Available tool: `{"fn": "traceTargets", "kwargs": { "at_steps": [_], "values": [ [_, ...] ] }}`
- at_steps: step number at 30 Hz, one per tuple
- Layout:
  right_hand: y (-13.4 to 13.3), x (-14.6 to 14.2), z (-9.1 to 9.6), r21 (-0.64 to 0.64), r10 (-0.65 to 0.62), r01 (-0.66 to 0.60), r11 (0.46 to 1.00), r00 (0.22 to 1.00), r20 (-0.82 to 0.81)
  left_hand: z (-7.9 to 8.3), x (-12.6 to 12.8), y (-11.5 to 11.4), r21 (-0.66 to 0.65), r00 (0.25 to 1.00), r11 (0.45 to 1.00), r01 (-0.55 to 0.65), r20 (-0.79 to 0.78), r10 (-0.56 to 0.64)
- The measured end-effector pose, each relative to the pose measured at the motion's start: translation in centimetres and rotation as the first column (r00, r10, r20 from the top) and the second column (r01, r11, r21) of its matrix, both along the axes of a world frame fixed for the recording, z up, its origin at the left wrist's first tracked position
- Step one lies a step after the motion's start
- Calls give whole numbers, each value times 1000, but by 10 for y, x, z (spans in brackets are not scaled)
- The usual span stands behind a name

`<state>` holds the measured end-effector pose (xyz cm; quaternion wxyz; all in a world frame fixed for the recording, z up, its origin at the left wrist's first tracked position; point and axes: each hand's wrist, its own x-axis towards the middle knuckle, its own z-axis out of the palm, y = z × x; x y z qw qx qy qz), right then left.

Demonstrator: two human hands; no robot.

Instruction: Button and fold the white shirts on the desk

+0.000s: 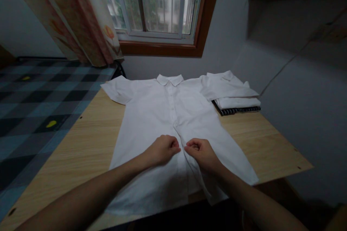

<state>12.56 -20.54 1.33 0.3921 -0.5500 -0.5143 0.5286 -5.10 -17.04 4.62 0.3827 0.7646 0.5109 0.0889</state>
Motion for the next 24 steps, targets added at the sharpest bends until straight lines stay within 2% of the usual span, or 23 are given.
{"fn": "traceTargets", "kwargs": {
  "at_steps": [2,4,7,9,17,20,24],
  "values": [
    [1,-2,-1,2,-9,9,1000,1000,-10,1,0,0,-24,999,999,-26,24,26],
    [1,-3,-2,0,-6,6,1000,1000,-6,2,0,-1,-130,994,990,-53,90,65],
    [0,-5,-5,2,7,-7,1000,1000,3,2,0,-4,-369,966,927,-72,206,157],
    [-1,-7,-6,14,8,-8,1000,1000,24,1,-1,-5,-463,944,882,-87,245,222],
    [-7,-10,-4,38,16,-18,999,998,57,-9,2,-7,-559,907,817,-143,257,335],
    [-4,-9,-3,-11,56,-57,998,998,-27,-11,3,-8,-577,900,803,-152,256,354],
    [2,-9,-2,-120,48,-58,991,995,-84,-12,4,-9,-641,851,748,-170,287,439]
  ]
}}
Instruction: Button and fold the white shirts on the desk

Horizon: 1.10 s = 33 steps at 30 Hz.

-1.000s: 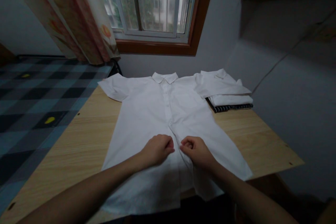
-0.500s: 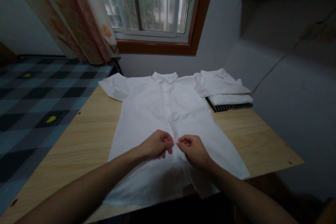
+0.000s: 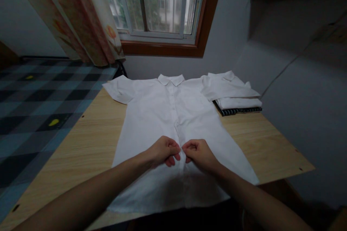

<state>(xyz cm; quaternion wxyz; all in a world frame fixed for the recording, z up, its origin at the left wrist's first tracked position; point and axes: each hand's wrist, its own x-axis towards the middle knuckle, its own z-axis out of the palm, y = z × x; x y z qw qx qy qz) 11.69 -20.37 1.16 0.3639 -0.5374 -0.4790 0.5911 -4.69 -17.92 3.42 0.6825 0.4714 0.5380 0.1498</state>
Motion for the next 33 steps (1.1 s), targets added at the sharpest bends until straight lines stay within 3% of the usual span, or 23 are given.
{"fn": "traceTargets", "kwargs": {
  "at_steps": [9,14,16,20,22,23,25,28,30,32,33],
  "values": [
    [0,-4,2,41,12,-18,999,990,139,-4,-1,-3,-56,996,996,-66,59,70],
    [-7,-6,0,298,-65,-62,953,916,397,1,0,-4,-70,993,993,-94,66,99],
    [-10,-7,-5,484,-148,-145,863,843,517,3,1,-5,-52,993,994,-98,62,101],
    [-13,-9,-20,743,-346,-343,575,721,601,-2,4,-6,1,992,993,-121,35,121],
    [-13,-10,-24,781,-390,-382,494,705,592,-6,5,-6,28,991,991,-131,32,130],
    [-13,-10,-24,789,-399,-383,480,706,585,-7,6,-6,51,991,991,-128,34,126],
    [-13,-10,-21,776,-374,-358,520,721,583,-11,6,-7,105,994,989,-106,42,102],
    [-12,-8,-13,673,-249,-308,672,763,597,-14,4,-10,209,998,976,-55,31,50],
    [-12,-6,-9,597,-170,-299,745,780,602,-15,2,-11,286,999,957,-37,9,36],
    [-12,-6,-9,574,-147,-309,758,776,613,-15,1,-12,331,999,944,-19,-21,28],
    [-13,-6,-11,590,-162,-321,741,767,621,-14,0,-12,327,999,945,6,-44,10]
  ]
}}
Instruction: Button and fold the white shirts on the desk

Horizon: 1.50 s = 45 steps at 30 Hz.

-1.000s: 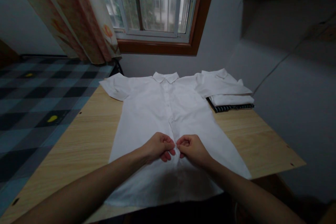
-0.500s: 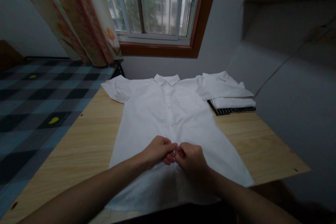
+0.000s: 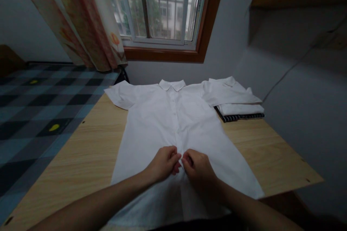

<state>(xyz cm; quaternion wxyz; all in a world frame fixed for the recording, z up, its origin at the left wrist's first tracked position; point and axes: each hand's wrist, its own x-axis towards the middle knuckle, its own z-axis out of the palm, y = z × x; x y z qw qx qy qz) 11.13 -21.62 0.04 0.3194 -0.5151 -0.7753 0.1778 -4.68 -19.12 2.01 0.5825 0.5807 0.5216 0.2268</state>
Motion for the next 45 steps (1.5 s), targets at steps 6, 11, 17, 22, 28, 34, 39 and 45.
{"fn": "traceTargets", "kwargs": {
  "at_steps": [6,11,17,22,28,34,39,45],
  "values": [
    [-3,-2,-9,169,37,-40,985,999,19,3,-5,1,-59,967,983,174,-181,-182],
    [7,3,7,-492,-61,-87,866,959,-277,10,-7,-5,247,825,899,361,-533,-185],
    [20,16,26,-551,66,-60,833,998,-10,25,-15,-3,359,562,703,614,-824,-70],
    [44,30,29,63,108,-143,988,917,384,9,-32,6,422,561,536,731,-819,-121],
    [56,45,-4,-65,221,-220,973,823,523,7,-42,0,299,495,516,803,-817,-295],
    [49,67,-7,-159,290,-246,956,874,391,22,-52,-3,280,490,472,836,-768,-413],
    [104,104,5,40,-285,287,957,904,319,30,-54,0,286,530,494,821,-704,-473],
    [139,114,-3,-56,-326,356,933,899,292,26,-59,1,336,632,574,747,-628,-454]
  ]
}}
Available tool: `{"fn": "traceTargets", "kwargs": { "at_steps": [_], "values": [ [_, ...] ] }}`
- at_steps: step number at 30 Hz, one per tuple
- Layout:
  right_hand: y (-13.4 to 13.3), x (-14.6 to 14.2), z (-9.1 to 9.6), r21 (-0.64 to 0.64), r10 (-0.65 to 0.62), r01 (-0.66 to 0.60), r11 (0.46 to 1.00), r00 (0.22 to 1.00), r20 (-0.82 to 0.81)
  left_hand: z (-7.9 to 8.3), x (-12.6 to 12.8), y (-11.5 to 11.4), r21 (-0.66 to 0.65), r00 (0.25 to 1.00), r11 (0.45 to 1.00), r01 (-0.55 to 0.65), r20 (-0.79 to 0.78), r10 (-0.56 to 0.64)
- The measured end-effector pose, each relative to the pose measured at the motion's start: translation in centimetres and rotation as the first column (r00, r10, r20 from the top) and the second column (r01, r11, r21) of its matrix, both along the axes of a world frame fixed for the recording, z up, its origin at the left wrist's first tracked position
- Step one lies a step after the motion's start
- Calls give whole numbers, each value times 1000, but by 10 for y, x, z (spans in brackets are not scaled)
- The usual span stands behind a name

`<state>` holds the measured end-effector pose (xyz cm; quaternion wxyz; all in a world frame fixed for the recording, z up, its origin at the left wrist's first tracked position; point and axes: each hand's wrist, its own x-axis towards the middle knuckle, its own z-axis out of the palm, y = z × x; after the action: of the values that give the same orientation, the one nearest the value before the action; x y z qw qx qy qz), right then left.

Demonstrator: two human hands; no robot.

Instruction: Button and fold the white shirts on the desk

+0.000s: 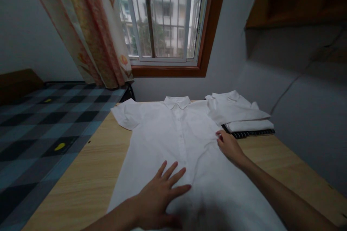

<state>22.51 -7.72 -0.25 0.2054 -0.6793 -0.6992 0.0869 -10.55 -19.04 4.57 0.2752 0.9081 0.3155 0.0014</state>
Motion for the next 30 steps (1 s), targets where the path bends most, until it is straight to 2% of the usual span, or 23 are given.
{"fn": "traceTargets", "kwargs": {
  "at_steps": [3,5,7,9,10,12,13,15,17,19,21,23,25,26,27,28,29,30],
  "values": [
    [-5,-12,4,-3,47,-48,999,995,-93,-11,-2,2,-79,985,988,-130,108,138],
    [-20,-28,11,2,145,-149,989,960,-240,-19,4,7,-202,925,947,-250,239,295],
    [-44,-52,21,19,264,-279,960,882,-391,-23,18,15,-432,776,834,-343,371,511],
    [-74,-77,29,57,370,-388,920,811,-453,-24,37,26,-661,585,665,-347,402,704],
    [-87,-89,33,71,424,-444,893,780,-460,-24,47,31,-730,511,597,-334,392,765],
    [-105,-103,37,66,520,-552,831,730,-444,-22,63,39,-773,406,531,-348,386,828],
    [-108,-103,39,60,549,-582,811,721,-422,-21,68,42,-770,363,518,-373,392,845],
    [-99,-89,41,88,565,-572,815,754,-334,-21,72,44,-772,284,483,-413,395,874],
    [-78,-58,42,161,524,-501,850,833,-176,-21,69,44,-799,207,437,-414,384,900],
    [-53,-22,41,135,466,-467,874,884,36,-21,63,42,-826,157,398,-399,366,917],
    [-34,10,38,56,369,-386,921,909,193,-21,56,41,-830,158,379,-410,345,925],
    [-24,27,36,23,279,-294,955,926,254,-20,51,41,-796,197,389,-464,336,921],
    [-24,26,35,44,184,-194,980,969,164,-19,47,38,-699,195,426,-574,389,900],
    [-28,18,36,52,143,-145,988,989,49,-18,46,37,-614,202,460,-642,443,873],
    [-34,7,37,55,112,-106,993,988,-110,-18,46,34,-499,246,510,-701,502,829],
    [-42,-7,40,51,102,-91,995,952,-289,-19,46,32,-358,336,575,-736,544,769],
    [-51,-23,44,44,115,-107,993,877,-467,-19,47,29,-204,461,646,-736,548,698],
    [-62,-41,49,46,150,-155,987,767,-624,-20,49,27,-56,598,715,-696,505,622]
  ]
}}
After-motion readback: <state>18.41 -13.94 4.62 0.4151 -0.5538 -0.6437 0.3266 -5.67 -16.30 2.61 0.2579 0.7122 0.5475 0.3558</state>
